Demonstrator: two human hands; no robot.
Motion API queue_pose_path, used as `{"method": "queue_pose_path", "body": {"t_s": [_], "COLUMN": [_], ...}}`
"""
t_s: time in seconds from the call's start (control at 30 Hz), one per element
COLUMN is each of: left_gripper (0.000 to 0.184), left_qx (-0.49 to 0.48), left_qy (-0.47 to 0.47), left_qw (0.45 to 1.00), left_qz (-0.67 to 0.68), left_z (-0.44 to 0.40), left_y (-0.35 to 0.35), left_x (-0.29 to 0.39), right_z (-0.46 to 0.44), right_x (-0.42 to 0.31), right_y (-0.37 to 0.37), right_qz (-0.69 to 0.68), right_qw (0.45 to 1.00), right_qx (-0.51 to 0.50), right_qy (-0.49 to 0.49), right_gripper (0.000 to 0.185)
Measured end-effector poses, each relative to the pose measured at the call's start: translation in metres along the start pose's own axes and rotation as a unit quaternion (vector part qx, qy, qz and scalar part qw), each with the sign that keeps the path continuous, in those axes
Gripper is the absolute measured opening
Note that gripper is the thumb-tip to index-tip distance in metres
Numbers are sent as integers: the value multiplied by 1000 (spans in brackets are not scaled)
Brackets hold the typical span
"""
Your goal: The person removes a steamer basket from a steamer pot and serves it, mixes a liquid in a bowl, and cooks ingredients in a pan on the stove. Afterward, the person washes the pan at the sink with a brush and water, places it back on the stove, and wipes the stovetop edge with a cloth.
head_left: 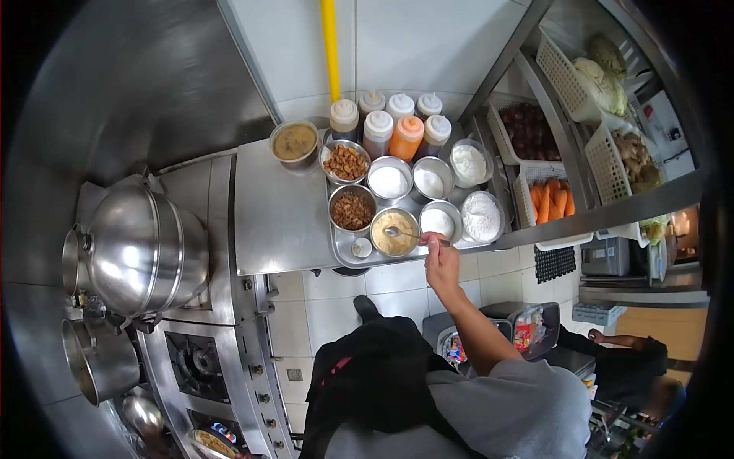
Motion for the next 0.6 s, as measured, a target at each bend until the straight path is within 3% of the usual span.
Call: {"method": "queue_pose_path", "body": {"t_s": [0.1,0.2,0.23,0.27,0.3,0.33,0.37,0.6], "left_gripper": [15,12,20,31,38,53,44,40], "left_qx": [-72,-121,-233,-231,-255,-264,-271,-334], "left_qy": [65,187,-27,-266,-115,44,13,-10], "left_qw": [994,965,969,900,957,957,956,942], "left_qz": [60,141,-74,-256,-75,110,112,35], "left_z": [-13,-23,-32,-38,-42,-46,-43,-50], "left_y": [-12,-28,-31,-33,-41,-52,-65,-82], "left_x": [19,26,23,19,28,38,53,60], "right_z": [-6,-10,-11,-11,-12,-13,-13,-10], "right_x": [-11,-11,-7,-5,-7,-9,-9,13], "right_y": [-5,-10,-12,-13,-13,-12,-11,-8], "right_qz": [30,52,49,47,47,49,51,-24], "right_qw": [999,999,999,999,999,999,999,999], "right_qx": [-2,8,3,-3,-2,-5,-9,35], "right_qy": [-14,7,4,1,1,-5,-11,-13], "right_gripper": [39,41,41,40,40,40,41,40]}}
Point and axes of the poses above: each hand's wrist, its own z-axis away from the middle knuckle, its own y-axis out of the back of the hand, x = y × z, the point moved 1 cm from there along -z, towards the middle knuckle, and after that the axes turned 11 degrees about -x, right-handed, at the moved point
